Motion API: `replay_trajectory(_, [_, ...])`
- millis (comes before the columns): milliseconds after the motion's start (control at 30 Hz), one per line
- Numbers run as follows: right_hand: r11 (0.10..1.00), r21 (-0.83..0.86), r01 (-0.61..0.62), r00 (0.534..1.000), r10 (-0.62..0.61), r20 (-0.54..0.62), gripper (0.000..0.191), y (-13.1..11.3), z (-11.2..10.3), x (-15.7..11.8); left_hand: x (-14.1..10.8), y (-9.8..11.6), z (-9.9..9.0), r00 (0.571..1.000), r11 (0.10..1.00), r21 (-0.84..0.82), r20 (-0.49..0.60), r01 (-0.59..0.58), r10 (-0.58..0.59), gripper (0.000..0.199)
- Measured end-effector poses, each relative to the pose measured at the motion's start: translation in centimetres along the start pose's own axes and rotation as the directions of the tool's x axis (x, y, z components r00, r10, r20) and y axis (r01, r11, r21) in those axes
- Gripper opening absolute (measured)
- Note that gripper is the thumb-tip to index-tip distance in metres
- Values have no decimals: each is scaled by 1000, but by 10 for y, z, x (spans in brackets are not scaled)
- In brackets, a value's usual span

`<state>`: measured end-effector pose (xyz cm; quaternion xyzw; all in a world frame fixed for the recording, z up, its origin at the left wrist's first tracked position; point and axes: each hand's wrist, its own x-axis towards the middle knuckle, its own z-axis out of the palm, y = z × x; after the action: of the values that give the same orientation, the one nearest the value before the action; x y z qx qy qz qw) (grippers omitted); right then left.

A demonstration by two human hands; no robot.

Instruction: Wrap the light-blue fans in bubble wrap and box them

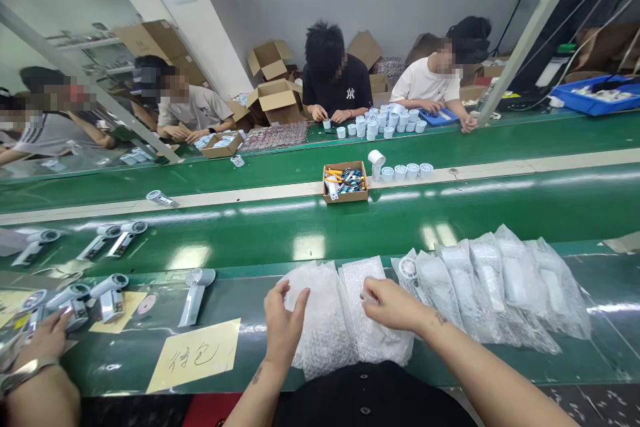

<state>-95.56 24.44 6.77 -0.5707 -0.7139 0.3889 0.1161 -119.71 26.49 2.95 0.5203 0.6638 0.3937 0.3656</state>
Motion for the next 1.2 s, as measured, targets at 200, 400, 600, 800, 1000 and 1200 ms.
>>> replay_trajectory(200, [715,692,99,990,2,-143,31,-43,-9,11,-38,53,18,732,781,-390,671,488,-122,60])
replay_trajectory(400, [690,721,71,792,401,-461,43,-30,7,20,-17,54,-11,922,867,-383,338,319,-190,45])
replay_trajectory(600, [647,729,223,842,249,-479,38,-60,12,21,-44,58,15,788,677,-527,603,514,-129,78])
replay_trajectory(800, [593,730,341,696,362,-620,36,-61,-13,31,-78,52,13,497,726,-281,862,628,-96,40])
replay_trajectory(1000, [652,713,257,713,371,-596,43,-46,-15,72,-47,9,-44,630,967,118,739,226,-238,28])
replay_trajectory(1200, [767,635,93,794,328,-512,45,-46,62,86,22,-73,-62,892,865,221,-64,450,-448,61])
